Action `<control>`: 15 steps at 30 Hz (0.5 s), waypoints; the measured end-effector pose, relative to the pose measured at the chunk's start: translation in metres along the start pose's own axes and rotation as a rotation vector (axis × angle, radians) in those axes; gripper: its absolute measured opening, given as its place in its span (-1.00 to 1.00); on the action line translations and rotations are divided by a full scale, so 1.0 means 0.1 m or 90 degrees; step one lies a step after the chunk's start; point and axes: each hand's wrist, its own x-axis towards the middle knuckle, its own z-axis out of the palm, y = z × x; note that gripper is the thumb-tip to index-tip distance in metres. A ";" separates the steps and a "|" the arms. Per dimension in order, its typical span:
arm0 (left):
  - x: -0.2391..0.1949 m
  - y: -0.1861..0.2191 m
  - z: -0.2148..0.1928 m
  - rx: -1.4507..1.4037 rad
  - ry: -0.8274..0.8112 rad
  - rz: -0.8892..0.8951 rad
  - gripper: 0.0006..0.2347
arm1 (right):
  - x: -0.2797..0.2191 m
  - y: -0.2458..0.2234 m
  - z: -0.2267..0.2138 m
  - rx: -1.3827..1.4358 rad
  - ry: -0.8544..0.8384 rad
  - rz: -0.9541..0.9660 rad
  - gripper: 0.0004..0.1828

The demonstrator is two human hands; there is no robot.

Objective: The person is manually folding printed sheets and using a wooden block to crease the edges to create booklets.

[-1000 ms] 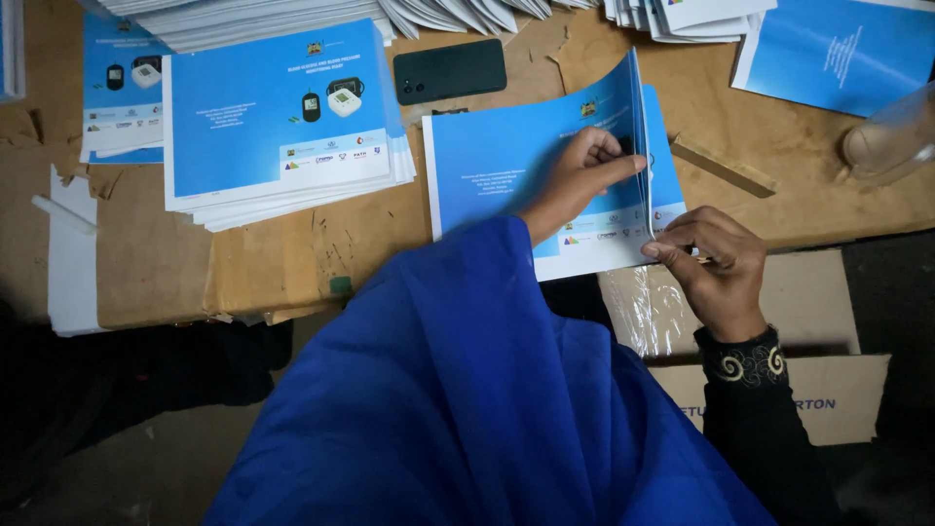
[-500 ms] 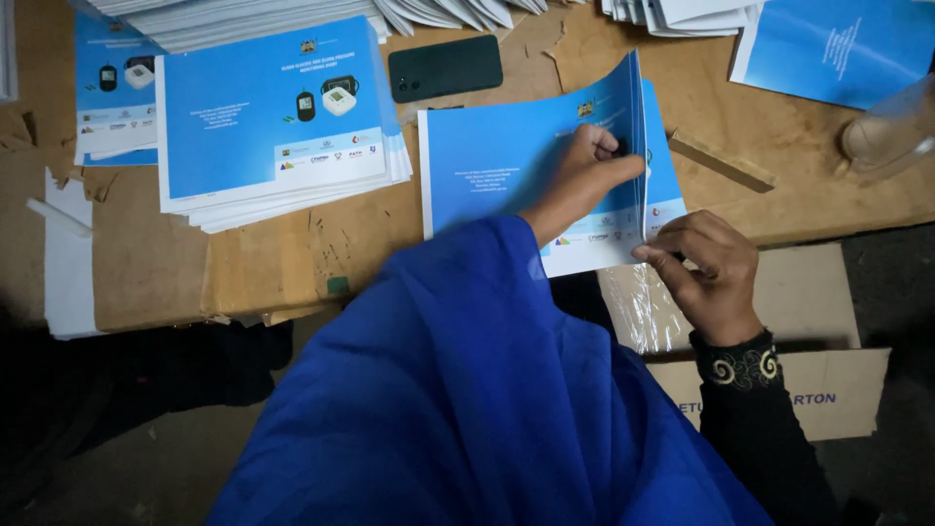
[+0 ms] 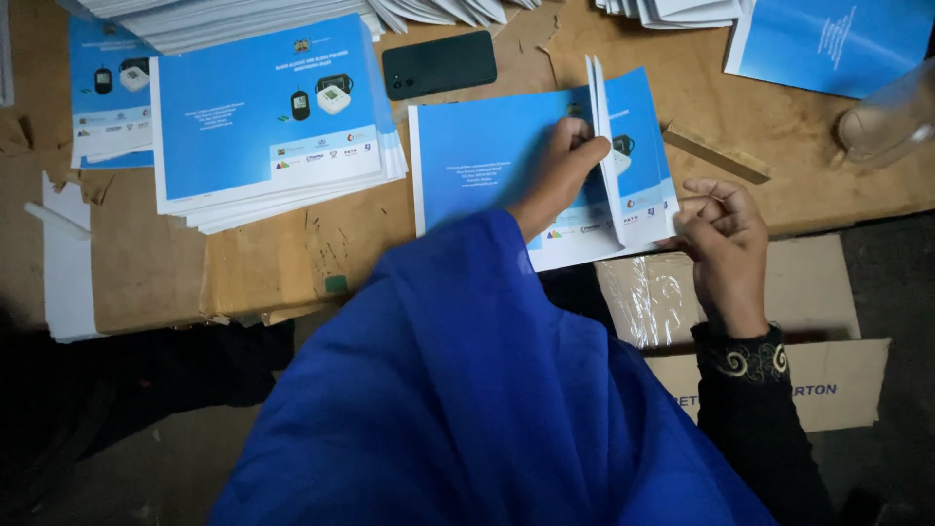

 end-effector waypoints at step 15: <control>-0.04 -0.21 -0.06 0.028 -0.074 0.082 -0.70 | 0.21 -0.12 0.05 -0.408 -0.116 -0.339 -0.37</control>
